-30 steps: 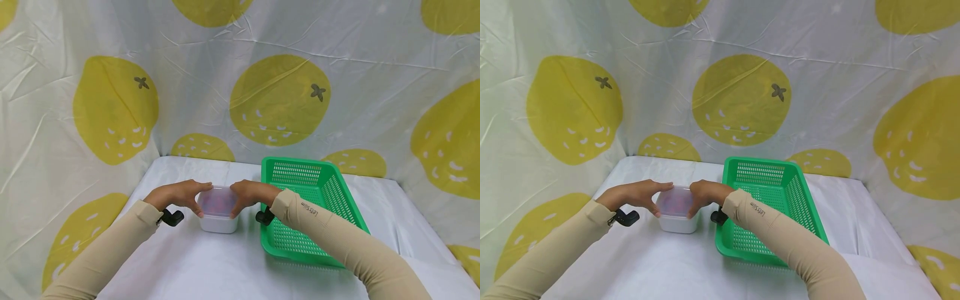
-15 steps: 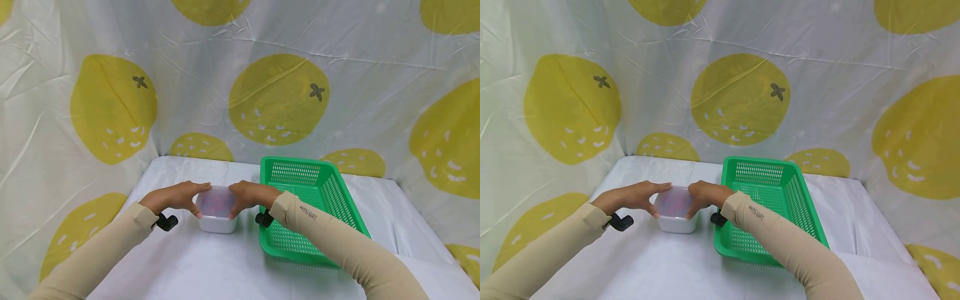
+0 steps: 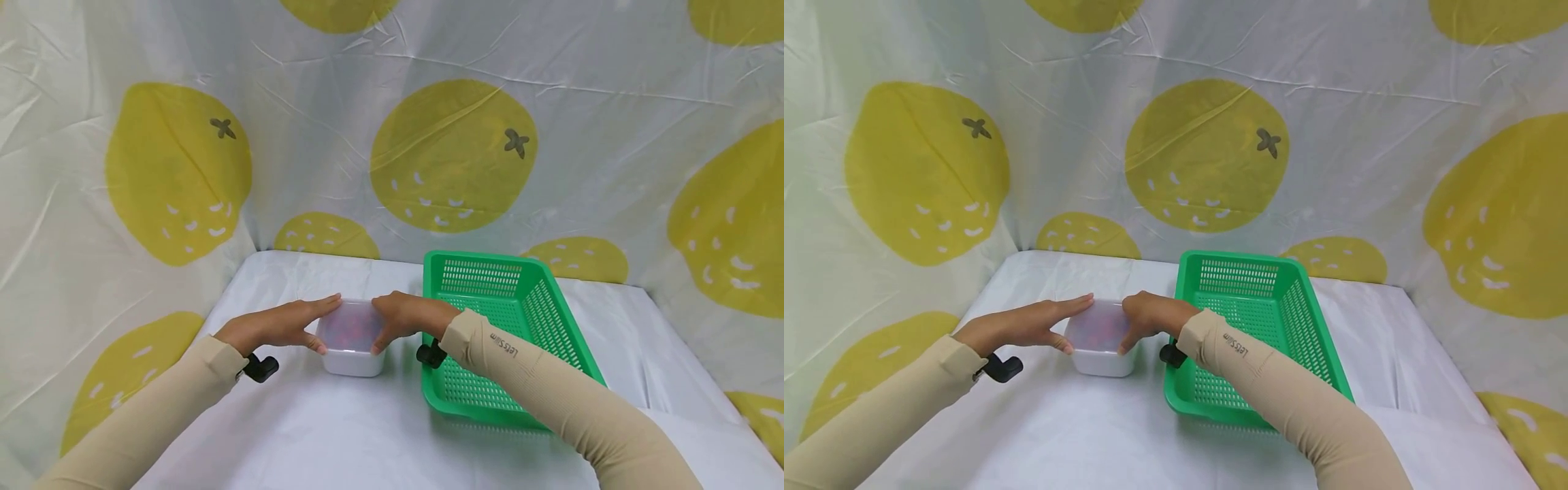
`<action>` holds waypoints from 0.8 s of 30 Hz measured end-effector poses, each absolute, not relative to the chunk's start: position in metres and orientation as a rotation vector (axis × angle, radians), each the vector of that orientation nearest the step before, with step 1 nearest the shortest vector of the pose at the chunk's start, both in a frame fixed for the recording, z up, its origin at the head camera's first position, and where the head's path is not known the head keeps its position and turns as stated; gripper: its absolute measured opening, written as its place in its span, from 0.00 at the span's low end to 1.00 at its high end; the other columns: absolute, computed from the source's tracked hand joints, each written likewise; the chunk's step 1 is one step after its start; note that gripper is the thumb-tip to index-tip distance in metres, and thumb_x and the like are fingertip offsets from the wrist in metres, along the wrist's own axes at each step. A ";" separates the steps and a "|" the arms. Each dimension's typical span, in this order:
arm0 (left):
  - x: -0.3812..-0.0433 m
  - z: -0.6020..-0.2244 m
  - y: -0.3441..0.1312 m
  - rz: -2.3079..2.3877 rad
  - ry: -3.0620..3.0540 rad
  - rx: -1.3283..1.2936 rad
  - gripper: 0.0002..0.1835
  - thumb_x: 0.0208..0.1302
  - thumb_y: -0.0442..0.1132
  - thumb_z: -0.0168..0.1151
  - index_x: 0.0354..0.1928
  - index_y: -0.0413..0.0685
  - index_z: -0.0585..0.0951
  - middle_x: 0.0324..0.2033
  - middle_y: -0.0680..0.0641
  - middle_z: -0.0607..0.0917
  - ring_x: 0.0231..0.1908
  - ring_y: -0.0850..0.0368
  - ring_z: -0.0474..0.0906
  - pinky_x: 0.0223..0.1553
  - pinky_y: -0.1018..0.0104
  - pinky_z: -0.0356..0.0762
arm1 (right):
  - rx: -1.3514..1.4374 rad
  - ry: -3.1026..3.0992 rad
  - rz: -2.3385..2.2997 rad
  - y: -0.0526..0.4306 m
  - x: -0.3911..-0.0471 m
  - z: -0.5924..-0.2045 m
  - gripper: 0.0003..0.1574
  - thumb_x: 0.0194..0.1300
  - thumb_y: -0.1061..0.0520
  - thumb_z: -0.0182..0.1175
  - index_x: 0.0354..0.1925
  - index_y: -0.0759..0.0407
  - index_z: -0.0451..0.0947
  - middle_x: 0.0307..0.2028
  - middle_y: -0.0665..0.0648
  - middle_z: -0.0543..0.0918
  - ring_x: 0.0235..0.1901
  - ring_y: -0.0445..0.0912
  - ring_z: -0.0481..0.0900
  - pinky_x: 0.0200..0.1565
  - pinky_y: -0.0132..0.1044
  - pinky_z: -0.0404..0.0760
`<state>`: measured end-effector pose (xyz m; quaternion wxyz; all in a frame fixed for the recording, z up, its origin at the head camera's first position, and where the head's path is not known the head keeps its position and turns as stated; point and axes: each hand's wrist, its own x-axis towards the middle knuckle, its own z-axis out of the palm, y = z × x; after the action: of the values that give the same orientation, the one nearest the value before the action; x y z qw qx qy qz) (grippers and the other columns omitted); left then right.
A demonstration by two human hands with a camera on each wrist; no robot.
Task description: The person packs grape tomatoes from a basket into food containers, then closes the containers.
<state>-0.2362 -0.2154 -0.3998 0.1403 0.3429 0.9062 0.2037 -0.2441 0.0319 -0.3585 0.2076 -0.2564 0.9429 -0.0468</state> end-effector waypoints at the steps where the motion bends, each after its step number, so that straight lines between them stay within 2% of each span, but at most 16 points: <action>1: -0.237 -0.399 -0.215 0.582 2.615 0.998 0.55 0.52 0.55 0.70 0.76 0.47 0.50 0.75 0.47 0.51 0.71 0.46 0.53 0.68 0.47 0.54 | -0.714 2.623 -0.134 0.032 -0.244 -0.359 0.41 0.46 0.39 0.76 0.52 0.56 0.72 0.41 0.50 0.78 0.41 0.44 0.74 0.44 0.37 0.75; 8: -0.238 -0.392 -0.217 0.541 2.620 0.966 0.53 0.53 0.53 0.72 0.74 0.41 0.54 0.74 0.43 0.51 0.72 0.43 0.51 0.68 0.46 0.54 | -0.746 2.624 -0.150 0.031 -0.248 -0.361 0.53 0.49 0.37 0.73 0.66 0.58 0.65 0.57 0.54 0.76 0.54 0.46 0.73 0.56 0.40 0.73; 12: -0.237 -0.392 -0.218 0.548 2.635 0.931 0.53 0.52 0.52 0.73 0.73 0.39 0.56 0.73 0.41 0.54 0.71 0.41 0.52 0.67 0.45 0.54 | -0.748 2.619 -0.149 0.028 -0.246 -0.365 0.55 0.52 0.37 0.71 0.70 0.57 0.61 0.63 0.55 0.71 0.60 0.48 0.70 0.60 0.42 0.70; 17: -0.234 -0.396 -0.221 0.579 2.662 0.934 0.51 0.51 0.54 0.73 0.72 0.40 0.60 0.74 0.41 0.53 0.70 0.39 0.53 0.66 0.44 0.56 | -0.830 2.632 -0.217 0.034 -0.240 -0.363 0.55 0.54 0.39 0.70 0.71 0.60 0.60 0.67 0.57 0.67 0.64 0.51 0.67 0.62 0.44 0.68; 21: -0.232 -0.398 -0.219 0.606 2.715 0.924 0.48 0.53 0.62 0.68 0.71 0.44 0.63 0.74 0.42 0.54 0.70 0.39 0.55 0.65 0.43 0.57 | -0.865 2.663 -0.387 0.049 -0.233 -0.358 0.51 0.57 0.42 0.69 0.70 0.60 0.60 0.67 0.58 0.68 0.65 0.52 0.66 0.63 0.46 0.68; 24: -0.229 -0.397 -0.215 0.650 2.778 0.943 0.45 0.56 0.63 0.64 0.70 0.45 0.67 0.72 0.42 0.58 0.69 0.39 0.57 0.65 0.43 0.58 | -0.891 2.722 -0.489 0.063 -0.227 -0.354 0.46 0.59 0.43 0.67 0.69 0.58 0.64 0.64 0.56 0.72 0.64 0.51 0.68 0.62 0.46 0.69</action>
<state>-0.2285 -0.2153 -0.3974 0.0683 0.3132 0.9223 0.2157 -0.2268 0.0627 -0.3541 0.1178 -0.3046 0.9303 -0.1671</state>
